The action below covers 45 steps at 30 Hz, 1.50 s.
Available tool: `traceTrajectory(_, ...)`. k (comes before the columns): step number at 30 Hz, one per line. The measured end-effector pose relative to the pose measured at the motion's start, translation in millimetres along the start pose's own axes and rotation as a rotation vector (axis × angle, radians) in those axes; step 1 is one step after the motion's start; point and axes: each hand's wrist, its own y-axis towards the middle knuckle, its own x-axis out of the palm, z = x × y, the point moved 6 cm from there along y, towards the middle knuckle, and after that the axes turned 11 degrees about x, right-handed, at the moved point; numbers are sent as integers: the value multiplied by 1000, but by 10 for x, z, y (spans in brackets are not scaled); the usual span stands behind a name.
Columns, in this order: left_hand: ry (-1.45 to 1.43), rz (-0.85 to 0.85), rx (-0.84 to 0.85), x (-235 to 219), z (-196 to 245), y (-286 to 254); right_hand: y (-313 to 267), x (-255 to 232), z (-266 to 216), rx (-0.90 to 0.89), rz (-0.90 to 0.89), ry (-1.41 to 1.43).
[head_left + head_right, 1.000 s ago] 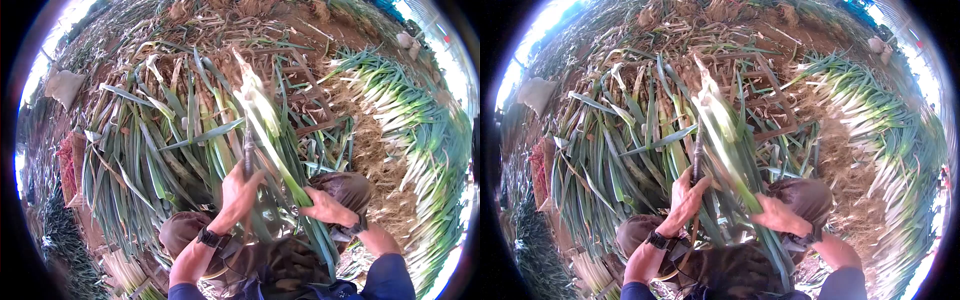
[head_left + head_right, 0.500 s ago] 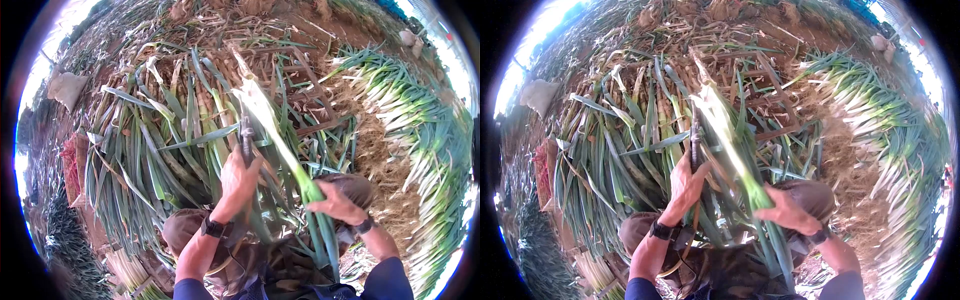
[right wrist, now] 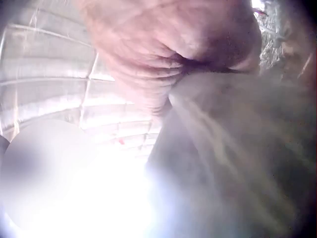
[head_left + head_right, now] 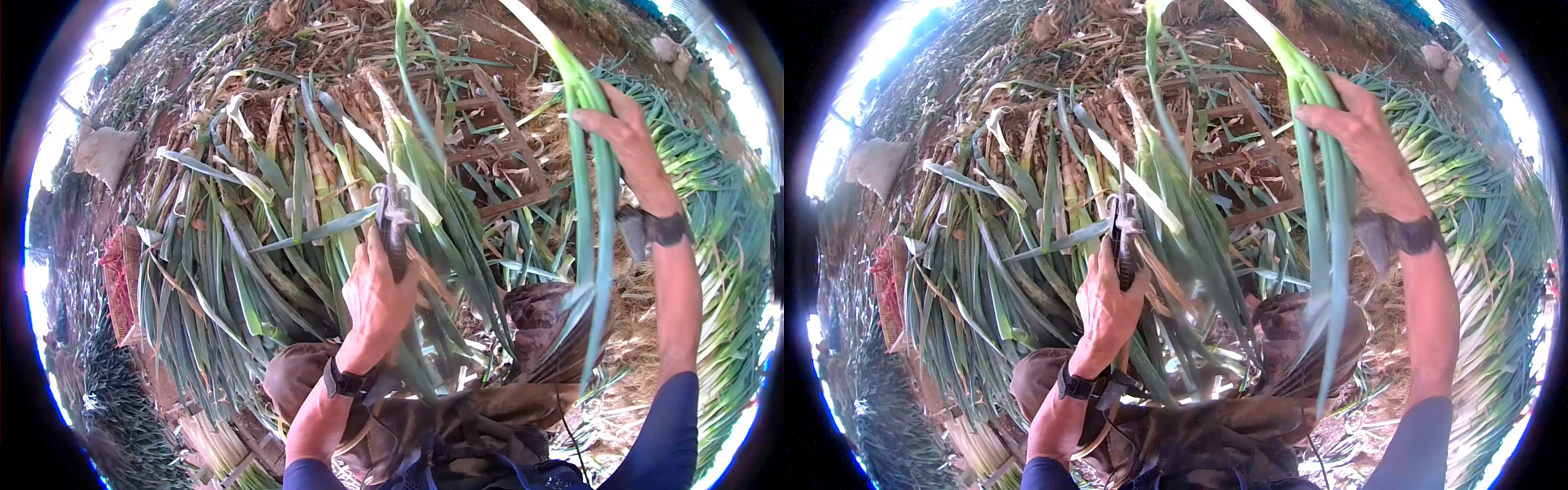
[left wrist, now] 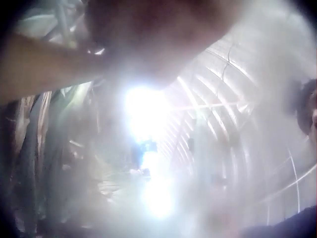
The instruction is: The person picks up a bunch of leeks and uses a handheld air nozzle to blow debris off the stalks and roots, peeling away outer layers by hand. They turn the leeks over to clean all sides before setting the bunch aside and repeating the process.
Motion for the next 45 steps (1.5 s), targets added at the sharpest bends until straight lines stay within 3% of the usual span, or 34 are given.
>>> traceTrajectory(2,-49,-54,34,16,62,-42,284,125,469,119,4,-56)
traceTrajectory(3,-95,-105,67,48,92,-76,354,238,665,97,60,-34)
traceTrajectory(6,-74,-101,-13,-72,93,-129,534,481,1433,281,-27,-229)
traceTrajectory(8,-162,-52,-159,-202,-67,-85,546,696,1943,338,-68,-431)
traceTrajectory(9,-141,23,-163,-286,-140,-64,742,794,2642,219,-128,-752)
traceTrajectory(10,-120,75,-147,-354,-217,-48,710,958,2691,218,-223,-998)
traceTrajectory(11,-99,125,-130,-407,-275,-39,631,1166,2710,217,-319,-1244)
traceTrajectory(13,-130,134,-157,-500,-279,-37,718,1581,2283,61,-111,-1304)
traceTrajectory(15,-172,30,-160,-461,-332,-46,983,2050,1821,149,-167,-879)
traceTrajectory(18,-128,-31,-203,-432,-353,-30,1316,2737,1818,220,-153,-736)
traceTrajectory(20,-142,-62,-227,-420,-352,-42,1376,2994,1780,319,-262,-695)
traceTrajectory(24,-205,-59,-175,-363,-255,-192,1107,2977,1358,282,-358,-810)
traceTrajectory(27,-289,-161,-177,-246,-196,-319,734,2920,1187,435,-473,-831)
traceTrajectory(28,-290,-195,-158,-162,-206,-394,633,2932,1363,424,-470,-731)
traceTrajectory(29,-296,-196,-154,-144,-178,-430,556,3014,1417,258,-349,-732)
traceTrajectory(30,-304,-244,-163,-103,-144,-469,437,2974,1607,286,-368,-651)
traceTrajectory(31,-308,-294,-174,-68,-117,-514,273,2897,1484,314,-387,-567)
traceTrajectory(35,-307,-296,-163,44,-112,-644,35,2836,1514,403,-377,-536)
traceTrajectory(36,-309,-299,-156,50,-105,-666,-17,2764,1455,346,-345,-443)
traceTrajectory(41,-464,-364,-183,111,-104,-690,-195,2749,1410,351,-374,-567)
traceTrajectory(45,-332,-295,-151,114,-164,-570,-329,2751,1526,453,-471,-558)
